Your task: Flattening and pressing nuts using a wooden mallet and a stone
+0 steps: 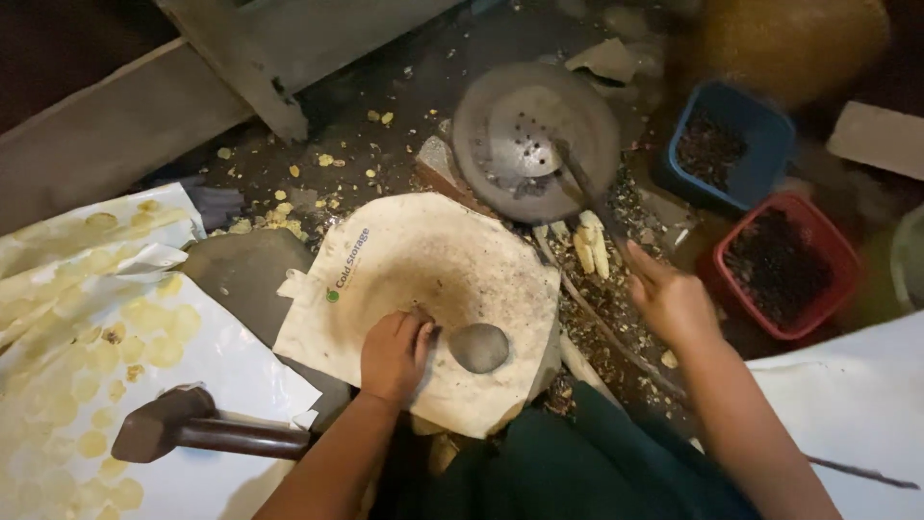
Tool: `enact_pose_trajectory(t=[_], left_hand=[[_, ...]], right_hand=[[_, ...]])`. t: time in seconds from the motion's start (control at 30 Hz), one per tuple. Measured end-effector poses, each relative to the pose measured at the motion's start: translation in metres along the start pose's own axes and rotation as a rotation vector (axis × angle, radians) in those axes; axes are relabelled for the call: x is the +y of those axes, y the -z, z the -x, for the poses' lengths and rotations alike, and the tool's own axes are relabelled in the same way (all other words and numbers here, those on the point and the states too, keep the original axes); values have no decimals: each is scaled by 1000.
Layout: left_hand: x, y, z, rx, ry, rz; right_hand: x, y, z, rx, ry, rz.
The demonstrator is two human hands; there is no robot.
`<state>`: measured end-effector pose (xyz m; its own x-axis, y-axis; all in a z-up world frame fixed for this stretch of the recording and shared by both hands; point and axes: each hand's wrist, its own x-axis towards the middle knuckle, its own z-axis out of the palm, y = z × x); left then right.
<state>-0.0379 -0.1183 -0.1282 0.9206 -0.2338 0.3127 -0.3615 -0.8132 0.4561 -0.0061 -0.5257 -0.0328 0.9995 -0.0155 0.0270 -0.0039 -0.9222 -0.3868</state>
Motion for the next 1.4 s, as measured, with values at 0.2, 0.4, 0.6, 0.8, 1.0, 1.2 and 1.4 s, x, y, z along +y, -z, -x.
enact_pose_trajectory(t=[0.2, 0.4, 0.6, 0.8, 1.0, 1.2, 1.4], left_hand=[[33, 31, -18, -165, 213, 257], [164, 84, -16, -418, -59, 1027], [139, 62, 36, -1049, 713, 1015], [144, 77, 59, -1216, 595, 372], [145, 60, 59, -1472, 394, -89], [186, 35, 8, -1052, 1325, 600], [88, -17, 60, -992, 25, 69]], right_hand=[[-51, -22, -24, -141, -401, -524], [13, -59, 14, -225, -404, -629], [7, -141, 114, -521, -660, -84], [68, -216, 152, -105, -145, 268], [-3, 5, 151, -71, -235, -71], [-53, 89, 133, 471, 268, -730], [-47, 49, 87, 190, 569, -602]])
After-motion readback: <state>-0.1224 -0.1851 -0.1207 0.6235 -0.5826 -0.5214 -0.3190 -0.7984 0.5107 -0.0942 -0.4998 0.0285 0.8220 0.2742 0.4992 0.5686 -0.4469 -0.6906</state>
